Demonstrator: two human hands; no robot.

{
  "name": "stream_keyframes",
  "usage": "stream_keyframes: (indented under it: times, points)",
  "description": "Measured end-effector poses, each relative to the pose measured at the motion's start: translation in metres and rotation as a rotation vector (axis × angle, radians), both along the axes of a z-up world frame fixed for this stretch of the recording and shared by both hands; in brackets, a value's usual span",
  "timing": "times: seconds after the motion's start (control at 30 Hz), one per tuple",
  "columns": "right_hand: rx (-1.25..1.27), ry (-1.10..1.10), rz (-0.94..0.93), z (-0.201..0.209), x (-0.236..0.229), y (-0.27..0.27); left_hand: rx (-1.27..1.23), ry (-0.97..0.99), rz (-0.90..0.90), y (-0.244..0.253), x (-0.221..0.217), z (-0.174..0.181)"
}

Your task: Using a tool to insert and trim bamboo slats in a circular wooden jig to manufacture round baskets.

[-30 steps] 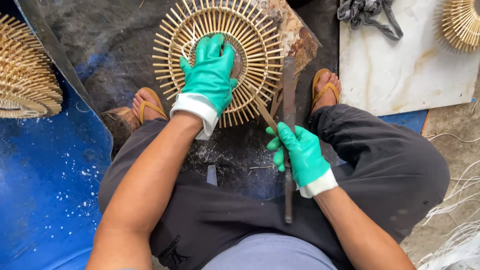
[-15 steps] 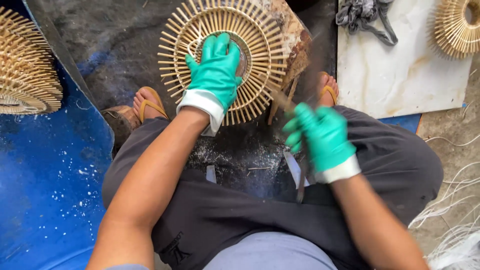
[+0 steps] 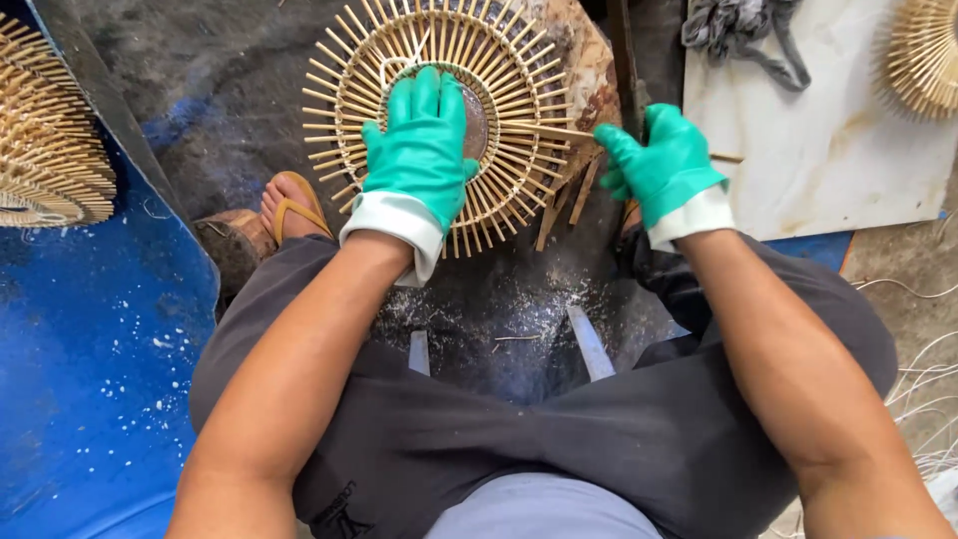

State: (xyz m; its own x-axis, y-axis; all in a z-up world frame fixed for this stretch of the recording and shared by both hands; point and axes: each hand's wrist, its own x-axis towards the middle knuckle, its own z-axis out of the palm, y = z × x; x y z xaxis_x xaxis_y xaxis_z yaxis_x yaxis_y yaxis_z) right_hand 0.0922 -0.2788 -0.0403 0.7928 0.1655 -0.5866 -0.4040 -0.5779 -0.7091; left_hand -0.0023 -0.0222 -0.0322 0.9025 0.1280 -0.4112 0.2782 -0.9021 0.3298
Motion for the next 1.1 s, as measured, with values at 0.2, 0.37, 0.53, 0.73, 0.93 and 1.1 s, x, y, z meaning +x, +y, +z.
stream_keyframes:
  times: [0.2,0.37,0.53,0.73,0.93,1.1]
  points:
    - [-0.025,-0.046,0.059,-0.001,0.015,-0.005,-0.021,-0.045,-0.039,0.007,-0.001,-0.002]
    - [-0.013,-0.076,0.065,0.008,0.023,-0.011,-0.036,-0.056,-0.037,0.005,-0.004,0.014]
    - [-0.022,-0.084,0.076,0.004,0.021,-0.007,-0.015,-0.100,0.024,0.004,-0.003,-0.005]
    - [-0.026,-0.084,0.067,0.004,0.012,0.007,-0.001,-0.063,0.006,0.002,0.003,0.005]
    - [0.000,-0.081,0.067,-0.001,0.019,-0.002,0.006,-0.105,-0.048,0.007,0.000,-0.006]
    - [0.014,-0.088,0.052,-0.011,0.026,-0.013,-0.014,-0.071,0.011,0.002,-0.001,0.005]
